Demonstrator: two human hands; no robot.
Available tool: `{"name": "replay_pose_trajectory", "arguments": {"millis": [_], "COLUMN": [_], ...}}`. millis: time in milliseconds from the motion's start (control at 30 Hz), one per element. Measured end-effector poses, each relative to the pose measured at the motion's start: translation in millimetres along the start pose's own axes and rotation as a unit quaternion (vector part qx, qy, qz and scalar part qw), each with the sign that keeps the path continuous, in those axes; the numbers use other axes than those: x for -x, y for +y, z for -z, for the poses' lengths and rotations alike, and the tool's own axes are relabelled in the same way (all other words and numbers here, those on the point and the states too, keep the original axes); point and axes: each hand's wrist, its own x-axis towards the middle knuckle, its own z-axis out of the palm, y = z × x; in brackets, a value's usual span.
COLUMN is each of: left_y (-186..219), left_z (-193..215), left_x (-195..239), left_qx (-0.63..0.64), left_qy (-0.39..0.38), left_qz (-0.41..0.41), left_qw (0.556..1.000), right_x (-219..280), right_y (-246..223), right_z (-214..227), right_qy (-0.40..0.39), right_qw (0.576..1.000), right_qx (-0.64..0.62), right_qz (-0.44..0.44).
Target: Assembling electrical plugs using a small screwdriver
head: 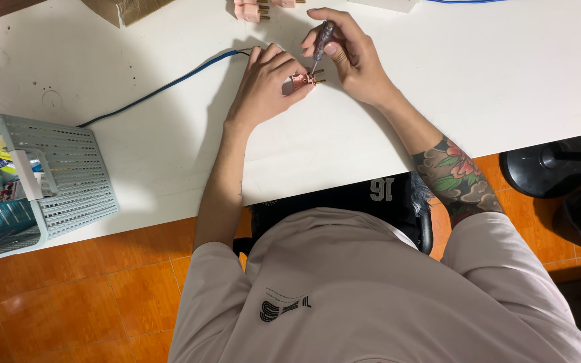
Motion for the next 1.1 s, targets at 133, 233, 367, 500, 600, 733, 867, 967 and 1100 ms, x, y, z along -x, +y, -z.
{"name": "replay_pose_trajectory", "arguments": {"millis": [133,233,367,500,600,733,867,967,1100], "left_y": [-3.1,-3.2,-2.8,-2.7,-3.3,-7.6,-5.9,-5.8,-5.5], "left_z": [-3.3,-3.7,-3.1,-4.8,-4.1,-7.3,-6.3,-7.2,-7.4], "left_x": [1.9,1.8,0.9,1.4,1.6,3.6,2.2,2.0,2.3], "left_qx": [0.001,-0.001,-0.005,0.014,0.010,-0.010,0.000,-0.010,-0.013], "left_qy": [-0.001,-0.006,-0.007,0.007,0.001,-0.009,-0.017,-0.015,-0.005], "left_qz": [0.006,0.005,0.004,0.007,0.007,0.002,0.012,0.008,0.004], "left_qw": [1.000,1.000,1.000,1.000,1.000,1.000,1.000,1.000,1.000], "right_x": [-0.5,0.1,-2.1,-0.6,-0.4,4.2,3.3,3.9,5.3], "right_y": [-0.6,0.8,0.7,1.6,3.5,29.8,13.3,12.7,8.7], "right_z": [0.0,2.2,0.6,0.0,1.0,2.3,-10.5,-15.2,-15.5], "right_qy": [-0.001,-0.007,-0.012,0.000,-0.013,-0.051,-0.007,0.034,0.025], "right_qw": [1.000,1.000,1.000,1.000,0.999,0.990,0.990,0.983,0.988], "right_qx": [-0.025,-0.015,-0.005,-0.008,0.039,0.109,0.125,0.161,0.126], "right_qz": [-0.007,-0.009,0.027,0.003,0.020,0.077,0.067,0.079,0.080]}}
